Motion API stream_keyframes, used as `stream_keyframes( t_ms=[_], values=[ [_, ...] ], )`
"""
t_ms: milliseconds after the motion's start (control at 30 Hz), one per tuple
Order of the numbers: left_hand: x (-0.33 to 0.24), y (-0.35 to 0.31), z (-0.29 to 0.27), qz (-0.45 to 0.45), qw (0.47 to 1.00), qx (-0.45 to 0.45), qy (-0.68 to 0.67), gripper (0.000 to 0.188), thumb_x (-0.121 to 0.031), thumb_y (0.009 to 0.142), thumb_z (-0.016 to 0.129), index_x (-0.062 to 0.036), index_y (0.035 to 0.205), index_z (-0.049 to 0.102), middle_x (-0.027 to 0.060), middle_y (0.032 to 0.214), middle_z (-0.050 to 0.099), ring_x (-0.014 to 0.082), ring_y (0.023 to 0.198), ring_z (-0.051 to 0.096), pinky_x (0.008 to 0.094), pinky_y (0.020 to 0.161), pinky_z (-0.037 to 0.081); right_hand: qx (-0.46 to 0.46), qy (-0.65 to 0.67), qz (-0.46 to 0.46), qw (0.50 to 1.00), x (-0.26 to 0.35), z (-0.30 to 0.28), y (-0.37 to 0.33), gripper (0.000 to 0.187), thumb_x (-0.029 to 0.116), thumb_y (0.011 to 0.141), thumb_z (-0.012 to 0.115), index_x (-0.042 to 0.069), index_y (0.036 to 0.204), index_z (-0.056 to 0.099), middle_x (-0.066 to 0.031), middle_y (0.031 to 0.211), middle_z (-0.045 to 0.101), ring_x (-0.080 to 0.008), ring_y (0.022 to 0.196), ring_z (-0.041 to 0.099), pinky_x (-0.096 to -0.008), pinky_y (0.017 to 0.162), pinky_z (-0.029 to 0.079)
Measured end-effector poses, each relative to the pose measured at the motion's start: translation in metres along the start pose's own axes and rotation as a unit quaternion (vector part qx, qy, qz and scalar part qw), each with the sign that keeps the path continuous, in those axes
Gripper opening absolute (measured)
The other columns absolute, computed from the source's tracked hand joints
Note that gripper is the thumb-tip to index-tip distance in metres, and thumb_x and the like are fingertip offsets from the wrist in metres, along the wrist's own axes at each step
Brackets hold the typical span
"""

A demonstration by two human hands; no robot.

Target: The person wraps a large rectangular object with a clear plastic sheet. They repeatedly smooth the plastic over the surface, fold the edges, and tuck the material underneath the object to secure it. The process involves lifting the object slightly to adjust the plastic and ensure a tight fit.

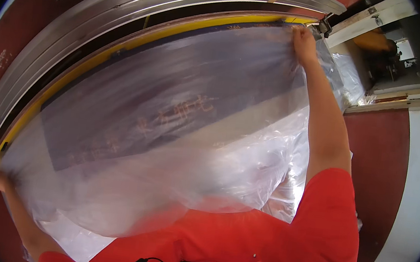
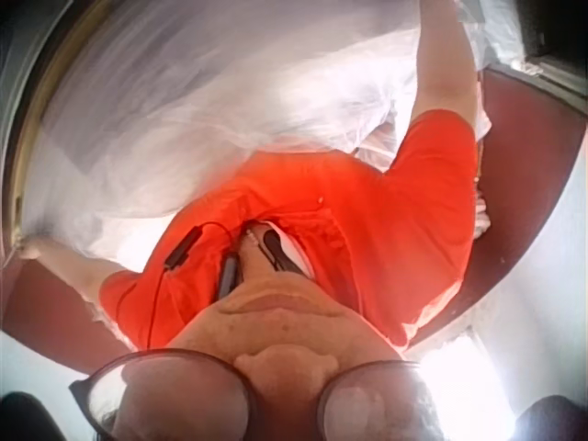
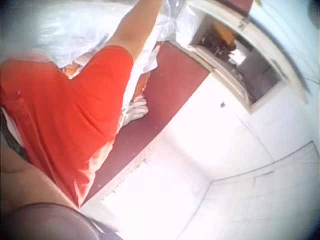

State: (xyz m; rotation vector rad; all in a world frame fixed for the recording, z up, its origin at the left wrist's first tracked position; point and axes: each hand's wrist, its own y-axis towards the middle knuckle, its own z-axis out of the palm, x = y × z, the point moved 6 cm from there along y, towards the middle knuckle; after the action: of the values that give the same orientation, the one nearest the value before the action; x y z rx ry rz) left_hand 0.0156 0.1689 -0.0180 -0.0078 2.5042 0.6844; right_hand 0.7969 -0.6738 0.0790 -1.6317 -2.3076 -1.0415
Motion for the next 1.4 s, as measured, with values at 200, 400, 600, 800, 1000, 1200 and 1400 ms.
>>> stream_keyframes(
  t_ms=[200,400,600,800,1000,1200,1400],
  values=[
    [-0.005,0.075,0.045,0.195,0.95,0.1,0.223,0.042,-0.04,0.082,0.039,-0.0074,0.106,0.052,0.0133,0.101,0.055,0.0232,0.09,0.055,0.0299,0.075,0.043,0.012,0.096,0.104,0.99,-0.005,0.061,0.056,0.034,0.033,0.072,0.055,-0.001,0.076,0.056,-0.0152,0.072,0.059,-0.0242,0.068,0.057,-0.0321,0.063,0.044],
    [-0.012,0.056,0.068,0.377,0.787,0.062,0.485,0.031,-0.027,0.084,0.037,-0.0059,0.1,0.052,0.0105,0.089,0.057,0.0227,0.077,0.056,0.0322,0.063,0.044,-0.05,0.062,0.16,0.984,-0.004,0.053,0.033,0.044,0.044,0.071,0.056,0.001,0.083,0.057,-0.0157,0.082,0.059,-0.0254,0.078,0.056,-0.0321,0.071,0.043],
    [0.013,0.063,0.062,0.504,0.715,-0.121,0.469,0.016,-0.016,0.077,0.047,-0.0041,0.084,0.054,0.0101,0.075,0.057,0.0236,0.061,0.057,0.0353,0.052,0.045,-0.099,0.037,0.153,0.983,0.002,0.055,0.031,0.05,0.041,0.081,0.031,-0.002,0.096,0.052,-0.0231,0.097,0.053,-0.0371,0.094,0.049,-0.0398,0.082,0.037],
    [-0.006,0.056,0.053,0.429,0.773,0.028,0.465,0.016,-0.012,0.076,0.046,-0.0007,0.084,0.053,0.0107,0.076,0.058,0.0241,0.067,0.057,0.0327,0.058,0.046,-0.068,0.031,0.184,0.98,0.006,0.045,0.027,0.046,0.035,0.08,0.03,-0.001,0.1,0.051,-0.024,0.103,0.05,-0.0377,0.1,0.045,-0.0406,0.085,0.034],
    [-0.048,0.029,0.038,0.516,0.781,-0.034,0.349,0.024,-0.02,0.079,0.046,-0.0002,0.09,0.054,0.006,0.076,0.056,0.0198,0.064,0.054,0.0322,0.058,0.044,-0.039,0.143,0.194,0.97,-0.024,0.042,0.038,0.049,0.041,0.078,0.036,-0.001,0.097,0.053,-0.02,0.1,0.053,-0.0317,0.098,0.048,-0.0359,0.083,0.035],
    [-0.011,0.056,0.032,0.15,0.943,0.296,-0.04,0.031,-0.025,0.081,0.048,-0.0004,0.099,0.053,0.0044,0.085,0.057,0.0179,0.066,0.052,0.0325,0.06,0.042,-0.094,0.073,0.084,0.989,0.05,0.009,0.02,0.041,0.041,0.078,0.046,0.002,0.089,0.056,-0.0099,0.087,0.058,-0.0199,0.084,0.053,-0.0296,0.076,0.038],
    [-0.08,0.005,-0.057,-0.158,0.874,0.275,-0.367,0.041,-0.03,0.085,0.041,0.0008,0.112,0.047,0.0103,0.112,0.049,0.0175,0.101,0.046,0.0277,0.086,0.034,0.046,0.114,-0.151,0.981,0.168,-0.007,-0.048,0.03,0.031,0.08,0.05,0.006,0.096,0.054,-0.0075,0.09,0.057,-0.0149,0.085,0.052,-0.0263,0.072,0.04]
  ],
)
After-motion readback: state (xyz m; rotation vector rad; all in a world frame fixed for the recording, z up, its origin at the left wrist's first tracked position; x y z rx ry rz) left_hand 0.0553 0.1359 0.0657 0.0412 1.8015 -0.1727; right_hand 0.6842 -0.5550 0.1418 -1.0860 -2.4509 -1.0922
